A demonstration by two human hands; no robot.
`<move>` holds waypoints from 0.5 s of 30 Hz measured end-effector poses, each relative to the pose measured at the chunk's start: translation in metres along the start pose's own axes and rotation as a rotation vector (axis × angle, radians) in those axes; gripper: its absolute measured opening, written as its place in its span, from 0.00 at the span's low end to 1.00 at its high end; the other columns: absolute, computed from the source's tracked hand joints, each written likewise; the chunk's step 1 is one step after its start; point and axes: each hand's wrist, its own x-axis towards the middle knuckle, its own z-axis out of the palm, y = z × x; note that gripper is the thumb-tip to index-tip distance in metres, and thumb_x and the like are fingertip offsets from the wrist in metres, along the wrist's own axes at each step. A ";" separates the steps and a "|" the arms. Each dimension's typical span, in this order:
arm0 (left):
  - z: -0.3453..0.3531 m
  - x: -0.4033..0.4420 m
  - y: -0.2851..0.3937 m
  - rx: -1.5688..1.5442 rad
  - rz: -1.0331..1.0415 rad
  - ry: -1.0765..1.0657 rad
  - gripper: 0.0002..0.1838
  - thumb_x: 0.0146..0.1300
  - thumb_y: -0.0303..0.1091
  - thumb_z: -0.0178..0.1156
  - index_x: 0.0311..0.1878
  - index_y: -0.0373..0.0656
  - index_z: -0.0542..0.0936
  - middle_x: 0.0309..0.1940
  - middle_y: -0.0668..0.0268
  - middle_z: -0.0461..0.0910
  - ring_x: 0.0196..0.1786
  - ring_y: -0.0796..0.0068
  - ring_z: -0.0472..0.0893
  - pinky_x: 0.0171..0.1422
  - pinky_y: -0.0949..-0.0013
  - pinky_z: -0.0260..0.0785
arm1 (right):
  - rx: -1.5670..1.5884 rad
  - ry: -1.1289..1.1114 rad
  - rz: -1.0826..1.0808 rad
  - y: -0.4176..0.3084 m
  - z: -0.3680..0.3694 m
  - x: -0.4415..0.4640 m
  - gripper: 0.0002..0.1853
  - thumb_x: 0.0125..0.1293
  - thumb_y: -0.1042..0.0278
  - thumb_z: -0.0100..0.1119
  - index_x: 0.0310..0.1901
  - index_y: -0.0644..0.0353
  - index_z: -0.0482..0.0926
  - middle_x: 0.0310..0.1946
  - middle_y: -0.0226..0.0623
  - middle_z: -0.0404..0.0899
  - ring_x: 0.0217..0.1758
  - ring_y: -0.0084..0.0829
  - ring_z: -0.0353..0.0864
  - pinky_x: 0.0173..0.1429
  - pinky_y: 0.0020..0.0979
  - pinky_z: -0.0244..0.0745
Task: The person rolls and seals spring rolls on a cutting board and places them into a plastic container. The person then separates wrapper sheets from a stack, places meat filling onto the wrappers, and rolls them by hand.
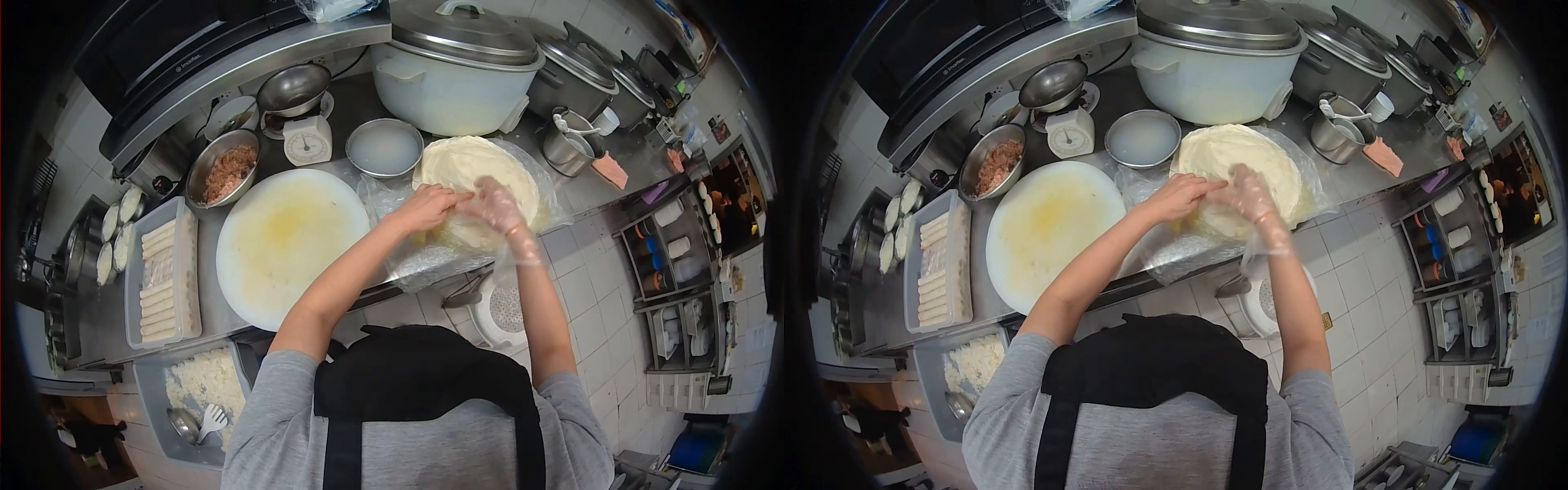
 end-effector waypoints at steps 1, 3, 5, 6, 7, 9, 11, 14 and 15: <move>0.001 0.001 0.001 -0.006 -0.005 0.004 0.21 0.58 0.25 0.51 0.56 0.45 0.77 0.44 0.63 0.79 0.51 0.61 0.76 0.56 0.58 0.66 | -0.117 -0.011 0.025 -0.008 0.002 -0.011 0.14 0.54 0.60 0.66 0.30 0.65 0.78 0.24 0.45 0.79 0.28 0.38 0.81 0.37 0.37 0.74; 0.011 -0.001 0.002 0.021 0.054 0.112 0.20 0.57 0.25 0.51 0.54 0.44 0.78 0.45 0.63 0.79 0.51 0.61 0.76 0.57 0.59 0.65 | -0.078 -0.031 0.112 -0.001 0.007 -0.018 0.13 0.51 0.61 0.67 0.30 0.64 0.79 0.24 0.48 0.79 0.29 0.43 0.81 0.39 0.38 0.75; 0.021 -0.004 0.003 0.045 0.075 0.161 0.18 0.57 0.25 0.52 0.52 0.43 0.79 0.46 0.64 0.79 0.52 0.61 0.75 0.59 0.59 0.64 | 0.083 -0.061 0.241 0.028 0.020 -0.010 0.11 0.51 0.64 0.64 0.29 0.64 0.78 0.23 0.48 0.79 0.30 0.46 0.80 0.39 0.39 0.74; 0.026 -0.010 0.005 0.054 0.063 0.150 0.17 0.57 0.26 0.53 0.50 0.42 0.79 0.47 0.64 0.78 0.52 0.62 0.75 0.59 0.58 0.64 | 0.168 -0.077 0.306 0.040 0.021 -0.005 0.09 0.52 0.66 0.63 0.29 0.63 0.78 0.23 0.47 0.79 0.30 0.48 0.80 0.39 0.40 0.74; 0.028 -0.014 0.006 0.064 0.050 0.139 0.15 0.56 0.26 0.53 0.48 0.41 0.80 0.47 0.64 0.78 0.53 0.62 0.75 0.60 0.58 0.63 | 0.100 -0.043 0.237 0.044 0.015 0.001 0.09 0.51 0.67 0.63 0.29 0.64 0.78 0.22 0.47 0.78 0.28 0.46 0.78 0.36 0.39 0.73; 0.029 -0.017 0.010 0.125 0.062 0.154 0.14 0.56 0.26 0.54 0.46 0.41 0.80 0.48 0.63 0.78 0.54 0.62 0.74 0.61 0.58 0.62 | -0.037 0.022 0.093 0.052 -0.004 0.012 0.08 0.51 0.69 0.63 0.28 0.64 0.77 0.20 0.46 0.76 0.23 0.42 0.75 0.32 0.37 0.71; 0.032 -0.019 0.014 0.153 0.071 0.169 0.13 0.56 0.27 0.54 0.45 0.41 0.79 0.48 0.62 0.77 0.55 0.61 0.74 0.62 0.57 0.62 | -0.179 0.149 0.001 0.044 -0.024 0.020 0.07 0.52 0.69 0.60 0.28 0.64 0.77 0.23 0.49 0.77 0.25 0.44 0.78 0.34 0.40 0.72; 0.039 -0.014 0.008 0.146 0.070 0.245 0.16 0.57 0.30 0.55 0.50 0.43 0.77 0.50 0.60 0.76 0.57 0.59 0.73 0.63 0.54 0.61 | -0.218 0.225 -0.075 0.040 -0.036 0.036 0.07 0.54 0.69 0.57 0.28 0.65 0.76 0.23 0.49 0.77 0.25 0.39 0.79 0.33 0.42 0.71; 0.048 -0.011 0.004 0.123 0.063 0.300 0.17 0.58 0.31 0.55 0.52 0.45 0.76 0.50 0.60 0.75 0.59 0.58 0.72 0.64 0.52 0.60 | -0.102 0.183 0.064 0.042 -0.035 0.039 0.08 0.55 0.68 0.56 0.28 0.65 0.75 0.23 0.47 0.76 0.25 0.38 0.79 0.32 0.41 0.72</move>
